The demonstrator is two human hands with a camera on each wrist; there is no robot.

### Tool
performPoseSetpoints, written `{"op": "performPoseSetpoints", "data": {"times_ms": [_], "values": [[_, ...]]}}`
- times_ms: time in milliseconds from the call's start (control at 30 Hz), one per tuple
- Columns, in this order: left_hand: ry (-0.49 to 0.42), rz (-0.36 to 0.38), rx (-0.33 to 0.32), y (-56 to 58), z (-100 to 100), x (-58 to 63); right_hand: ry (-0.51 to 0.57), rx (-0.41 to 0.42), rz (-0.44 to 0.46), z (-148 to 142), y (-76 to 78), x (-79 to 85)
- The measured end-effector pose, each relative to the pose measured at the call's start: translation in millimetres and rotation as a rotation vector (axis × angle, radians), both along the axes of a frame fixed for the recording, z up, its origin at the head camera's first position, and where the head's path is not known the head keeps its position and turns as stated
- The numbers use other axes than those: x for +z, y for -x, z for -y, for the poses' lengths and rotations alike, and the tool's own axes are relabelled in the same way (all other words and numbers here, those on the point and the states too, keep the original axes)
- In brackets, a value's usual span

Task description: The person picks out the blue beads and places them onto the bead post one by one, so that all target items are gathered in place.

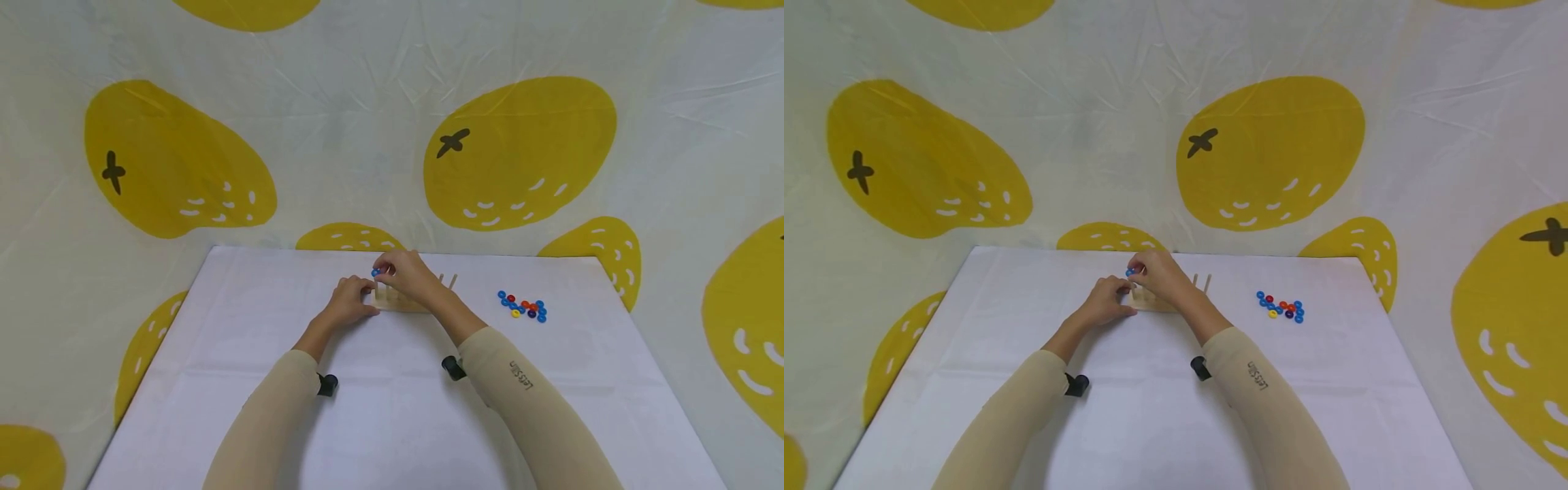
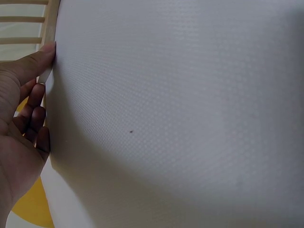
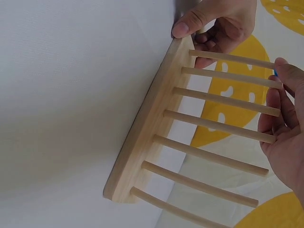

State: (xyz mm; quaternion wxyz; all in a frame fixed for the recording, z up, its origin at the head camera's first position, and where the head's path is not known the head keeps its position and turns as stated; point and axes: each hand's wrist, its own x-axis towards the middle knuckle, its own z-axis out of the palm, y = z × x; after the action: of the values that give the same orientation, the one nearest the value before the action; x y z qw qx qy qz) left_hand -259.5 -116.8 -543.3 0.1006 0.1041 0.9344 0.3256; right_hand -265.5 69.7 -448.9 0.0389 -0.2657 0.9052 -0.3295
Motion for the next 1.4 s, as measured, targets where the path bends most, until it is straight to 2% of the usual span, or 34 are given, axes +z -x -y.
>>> {"op": "performPoseSetpoints", "data": {"times_ms": [667, 933, 1400], "values": [[-0.004, -0.004, -0.005, -1.3, 0.8, 2.5, -0.013, 0.024, -0.022, -1.3, 0.9, -0.7], [0.004, -0.022, -0.013, -0.7, 0.6, 2.0, -0.019, 0.016, -0.018, -1.6, 0.6, -0.4], [0.010, -0.011, 0.002, -2.5, -1.7, 2.9, -0.025, -0.020, -0.038, -9.3, -3.0, -0.4]]}}
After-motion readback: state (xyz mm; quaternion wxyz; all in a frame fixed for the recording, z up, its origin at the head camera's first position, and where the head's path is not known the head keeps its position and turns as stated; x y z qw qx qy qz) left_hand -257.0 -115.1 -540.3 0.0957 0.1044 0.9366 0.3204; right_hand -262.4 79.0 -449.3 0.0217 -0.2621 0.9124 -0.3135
